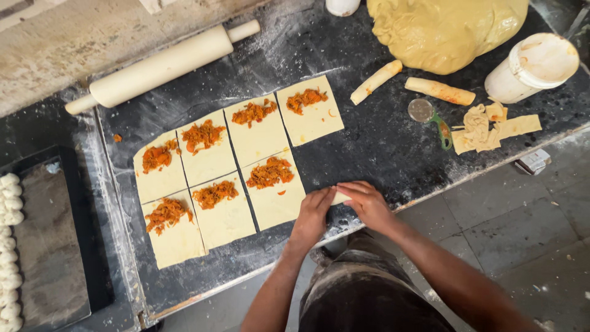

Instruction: The person prepares pastries by placing a filling onto squares of dough on a table, rolling each square into a cylinder around the filling, and setting the completed rolls aside.

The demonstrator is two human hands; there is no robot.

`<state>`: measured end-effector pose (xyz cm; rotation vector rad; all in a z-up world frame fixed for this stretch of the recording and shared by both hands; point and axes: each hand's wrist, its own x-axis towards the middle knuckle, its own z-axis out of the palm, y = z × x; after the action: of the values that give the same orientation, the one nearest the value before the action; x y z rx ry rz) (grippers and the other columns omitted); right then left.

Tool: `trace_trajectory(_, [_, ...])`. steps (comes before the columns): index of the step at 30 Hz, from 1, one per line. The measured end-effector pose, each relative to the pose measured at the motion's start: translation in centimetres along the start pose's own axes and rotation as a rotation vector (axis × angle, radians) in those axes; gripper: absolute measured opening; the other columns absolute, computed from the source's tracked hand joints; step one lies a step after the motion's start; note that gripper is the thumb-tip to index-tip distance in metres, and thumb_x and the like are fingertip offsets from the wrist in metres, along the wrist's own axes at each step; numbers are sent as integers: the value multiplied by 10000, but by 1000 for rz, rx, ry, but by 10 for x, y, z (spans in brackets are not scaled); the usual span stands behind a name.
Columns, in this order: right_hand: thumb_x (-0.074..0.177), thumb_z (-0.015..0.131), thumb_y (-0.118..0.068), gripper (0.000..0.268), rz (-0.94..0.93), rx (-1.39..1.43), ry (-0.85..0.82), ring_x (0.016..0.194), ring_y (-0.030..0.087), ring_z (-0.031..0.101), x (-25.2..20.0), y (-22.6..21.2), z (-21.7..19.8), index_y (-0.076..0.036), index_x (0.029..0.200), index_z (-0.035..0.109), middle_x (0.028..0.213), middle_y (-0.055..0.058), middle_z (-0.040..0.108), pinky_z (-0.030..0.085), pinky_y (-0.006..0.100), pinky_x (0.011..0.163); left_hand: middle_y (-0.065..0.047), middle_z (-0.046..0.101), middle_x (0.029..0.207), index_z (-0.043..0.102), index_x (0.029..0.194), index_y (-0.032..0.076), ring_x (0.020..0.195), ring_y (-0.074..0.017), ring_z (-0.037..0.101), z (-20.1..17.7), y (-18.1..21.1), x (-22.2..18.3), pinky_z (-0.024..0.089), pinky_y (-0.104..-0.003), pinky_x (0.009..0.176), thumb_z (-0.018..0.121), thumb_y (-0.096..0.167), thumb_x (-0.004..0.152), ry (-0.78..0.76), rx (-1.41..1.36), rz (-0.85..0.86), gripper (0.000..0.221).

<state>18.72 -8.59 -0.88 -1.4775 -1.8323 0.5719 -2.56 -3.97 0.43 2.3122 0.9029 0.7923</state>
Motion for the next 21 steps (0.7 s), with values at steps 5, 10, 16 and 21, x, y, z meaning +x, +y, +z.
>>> trace_trajectory(5, [926,715,-138,419,651,685,-132,1055,199,707,23,8,-35,6,1316,663,1218,145,723,600,348,850,-142,716,1210,563,1436,50,961,-232,676,-18,-6,31,531,-333,829,691,16,912,-182,-820,-806,540])
trace_trajectory(10, [884,756,-152,436,741,856,-164,1011,153,742,7,-3,-49,-3,1284,668,1125,118,760,602,297,864,-77,730,1164,632,1366,40,944,-125,693,3,16,37,603,-265,789,714,90,904,-215,-1076,-911,472])
trace_trajectory(16, [844,798,-85,426,674,671,-74,959,179,750,5,21,-84,12,1249,708,1095,145,790,613,332,829,-153,770,1074,724,1229,-68,890,-162,729,45,29,65,611,-285,816,775,7,868,-111,-1203,-818,373])
trace_trajectory(21, [870,760,-72,399,713,661,-99,966,192,764,16,80,-134,43,1247,701,1096,171,776,654,321,818,-177,753,1106,701,1243,-76,920,-204,741,72,30,131,628,-312,850,771,18,874,-213,-1214,-821,387])
